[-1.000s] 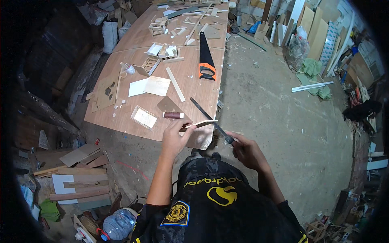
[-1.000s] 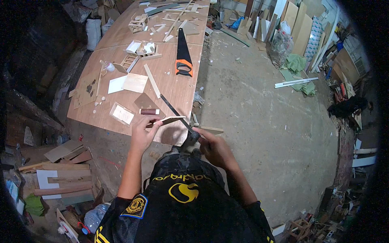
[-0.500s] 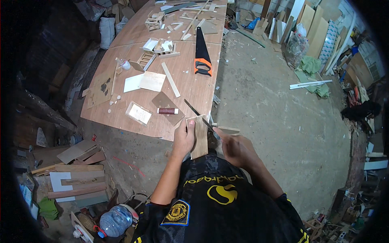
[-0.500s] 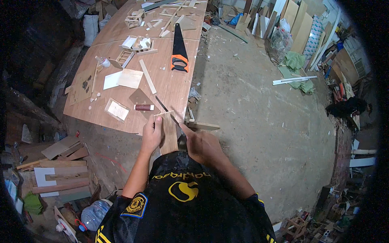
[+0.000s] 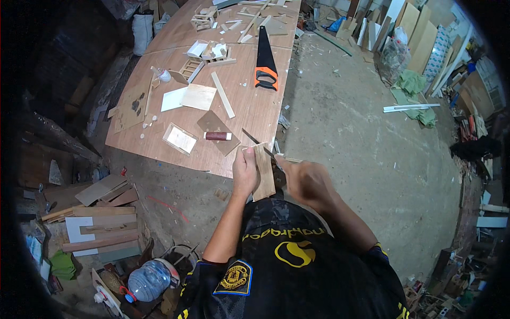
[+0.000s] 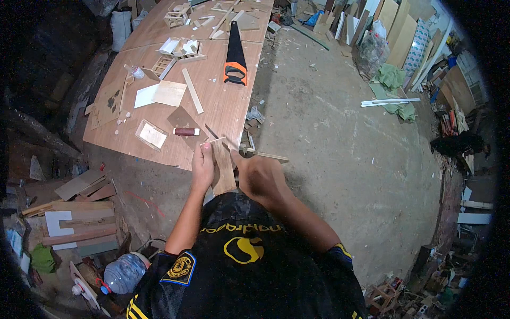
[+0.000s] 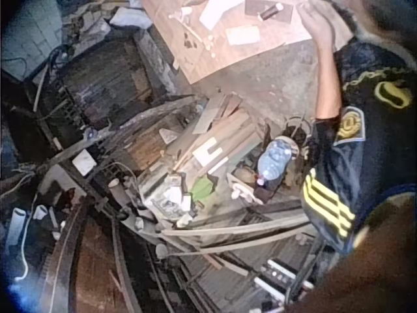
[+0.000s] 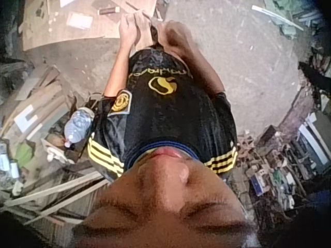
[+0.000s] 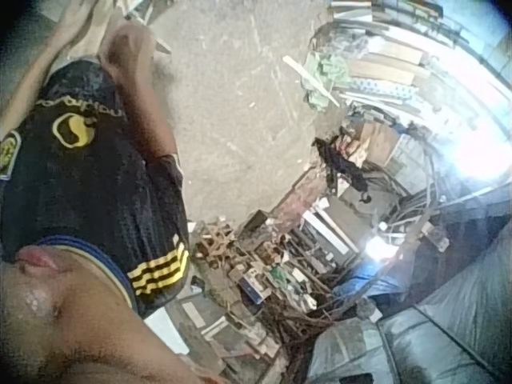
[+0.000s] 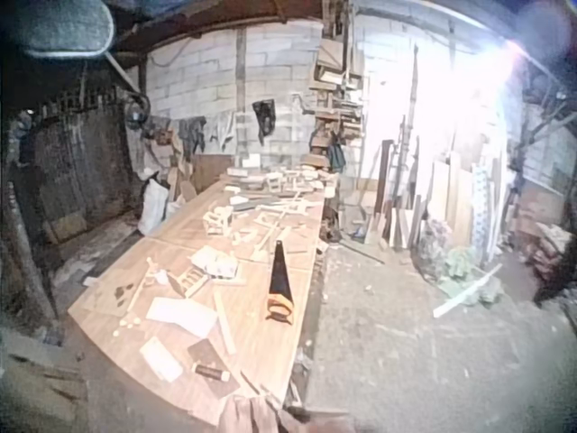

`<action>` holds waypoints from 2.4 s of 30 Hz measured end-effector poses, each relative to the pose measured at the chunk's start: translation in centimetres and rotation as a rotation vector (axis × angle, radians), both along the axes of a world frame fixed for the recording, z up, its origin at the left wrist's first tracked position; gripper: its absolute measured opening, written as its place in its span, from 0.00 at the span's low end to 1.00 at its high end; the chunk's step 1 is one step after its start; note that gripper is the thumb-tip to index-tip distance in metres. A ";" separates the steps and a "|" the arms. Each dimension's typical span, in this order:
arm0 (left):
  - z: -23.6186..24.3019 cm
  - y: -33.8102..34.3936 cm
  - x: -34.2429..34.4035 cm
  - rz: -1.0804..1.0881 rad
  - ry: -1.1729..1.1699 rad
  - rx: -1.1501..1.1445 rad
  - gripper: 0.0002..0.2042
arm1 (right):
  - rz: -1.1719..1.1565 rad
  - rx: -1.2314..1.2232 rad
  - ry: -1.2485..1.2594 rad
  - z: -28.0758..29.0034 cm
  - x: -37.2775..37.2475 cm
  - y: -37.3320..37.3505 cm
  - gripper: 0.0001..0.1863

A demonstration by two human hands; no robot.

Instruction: Sand and cut small wooden components to assemble a small box structure.

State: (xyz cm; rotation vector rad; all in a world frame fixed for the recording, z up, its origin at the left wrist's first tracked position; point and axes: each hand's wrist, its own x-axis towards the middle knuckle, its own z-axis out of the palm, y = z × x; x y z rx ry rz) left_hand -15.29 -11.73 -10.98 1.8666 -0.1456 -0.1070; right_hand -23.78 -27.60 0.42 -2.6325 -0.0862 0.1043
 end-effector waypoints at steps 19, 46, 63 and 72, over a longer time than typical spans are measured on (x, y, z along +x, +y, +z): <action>-0.9 -2.5 1.4 -0.050 -0.119 0.032 0.16 | -0.094 -0.089 0.087 0.3 1.0 -1.4 0.24; 1.8 2.3 9.4 -0.520 -0.395 0.338 0.15 | -0.704 0.473 0.211 -6.0 2.1 4.2 0.14; 6.7 6.0 18.1 -0.428 -0.829 0.067 0.12 | -0.700 0.627 -0.200 -5.5 4.8 9.2 0.17; 9.9 6.1 21.1 -0.427 -1.093 -0.073 0.10 | -0.646 0.951 -0.265 -5.8 6.1 10.0 0.20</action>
